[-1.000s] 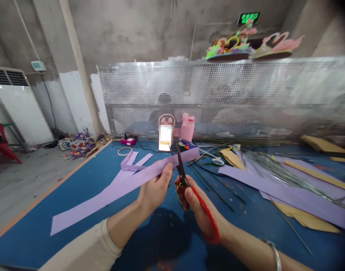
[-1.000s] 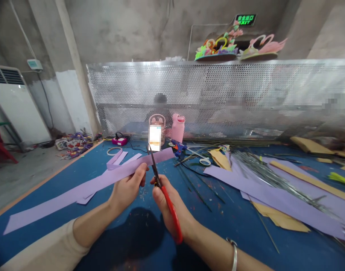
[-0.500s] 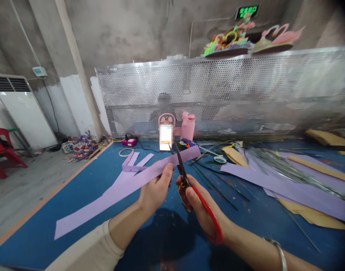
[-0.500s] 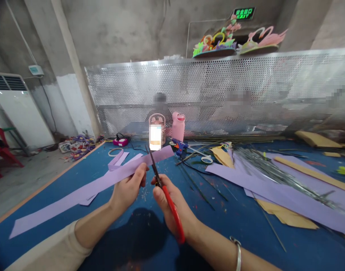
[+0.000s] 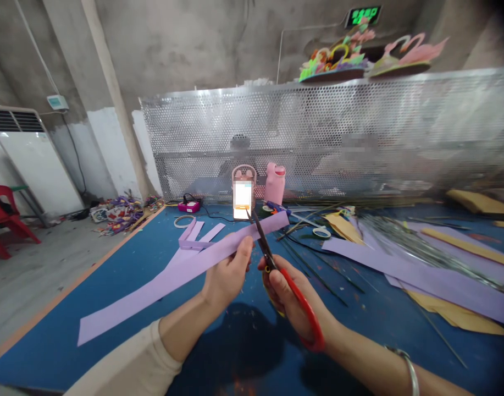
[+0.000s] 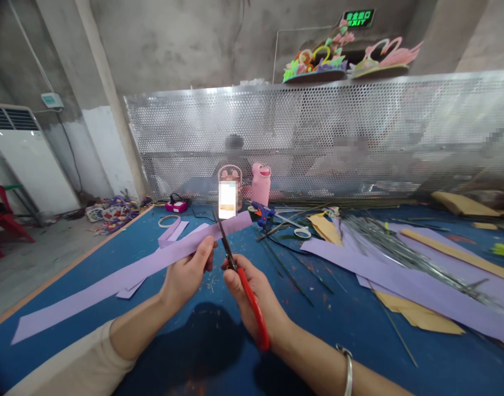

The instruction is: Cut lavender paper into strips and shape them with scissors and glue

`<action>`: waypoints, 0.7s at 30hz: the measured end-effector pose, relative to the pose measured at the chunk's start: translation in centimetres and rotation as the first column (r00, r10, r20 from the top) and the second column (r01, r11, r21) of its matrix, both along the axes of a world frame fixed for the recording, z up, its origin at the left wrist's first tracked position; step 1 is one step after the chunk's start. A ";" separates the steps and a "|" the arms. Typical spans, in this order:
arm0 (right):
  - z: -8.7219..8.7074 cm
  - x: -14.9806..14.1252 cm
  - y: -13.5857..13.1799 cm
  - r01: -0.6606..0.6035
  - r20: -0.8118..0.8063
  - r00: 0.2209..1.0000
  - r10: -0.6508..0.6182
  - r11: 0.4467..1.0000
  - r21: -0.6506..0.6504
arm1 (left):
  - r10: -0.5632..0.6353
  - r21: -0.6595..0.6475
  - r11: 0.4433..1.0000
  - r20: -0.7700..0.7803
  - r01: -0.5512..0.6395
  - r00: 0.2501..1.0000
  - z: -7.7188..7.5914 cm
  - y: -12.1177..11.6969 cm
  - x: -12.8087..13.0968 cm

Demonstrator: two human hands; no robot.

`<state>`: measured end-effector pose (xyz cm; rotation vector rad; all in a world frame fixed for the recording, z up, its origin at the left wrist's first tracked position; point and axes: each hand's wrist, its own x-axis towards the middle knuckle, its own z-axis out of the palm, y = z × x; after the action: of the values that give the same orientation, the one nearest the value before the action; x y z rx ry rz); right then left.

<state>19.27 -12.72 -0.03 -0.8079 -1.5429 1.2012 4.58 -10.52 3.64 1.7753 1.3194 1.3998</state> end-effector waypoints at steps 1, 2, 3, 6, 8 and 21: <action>0.0 0.0 0.0 -0.004 -0.003 1.000 0.004 1.000 -0.009 | 0.000 0.003 1.000 -0.005 0.000 1.000 0.0 0.0 0.0; 0.0 0.0 0.0 -0.011 -0.005 1.000 0.011 1.000 -0.020 | 0.002 0.006 1.000 -0.009 -0.002 1.000 0.0 0.0 0.0; 0.0 -0.1 0.0 -0.017 -0.007 1.000 0.017 0.999 -0.030 | 0.005 0.009 1.000 -0.012 -0.005 1.000 0.0 0.0 0.0; 0.1 -0.1 -0.1 -0.028 -0.009 1.000 0.027 0.998 -0.052 | 0.008 0.019 1.000 -0.016 -0.008 1.000 0.0 0.0 -0.1; 0.2 -0.2 -0.1 -0.023 -0.003 1.000 0.023 0.998 -0.054 | 0.003 0.010 1.000 0.002 -0.003 1.000 -0.1 0.0 -0.1; 0.1 0.4 -0.4 -0.049 0.136 0.990 0.032 0.991 0.126 | 0.060 -0.034 0.998 0.067 -0.058 0.996 -0.4 0.4 -0.2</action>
<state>19.66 -13.07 0.03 -0.7877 -1.7350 1.0822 4.35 -10.10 3.25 1.6657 1.3604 1.4498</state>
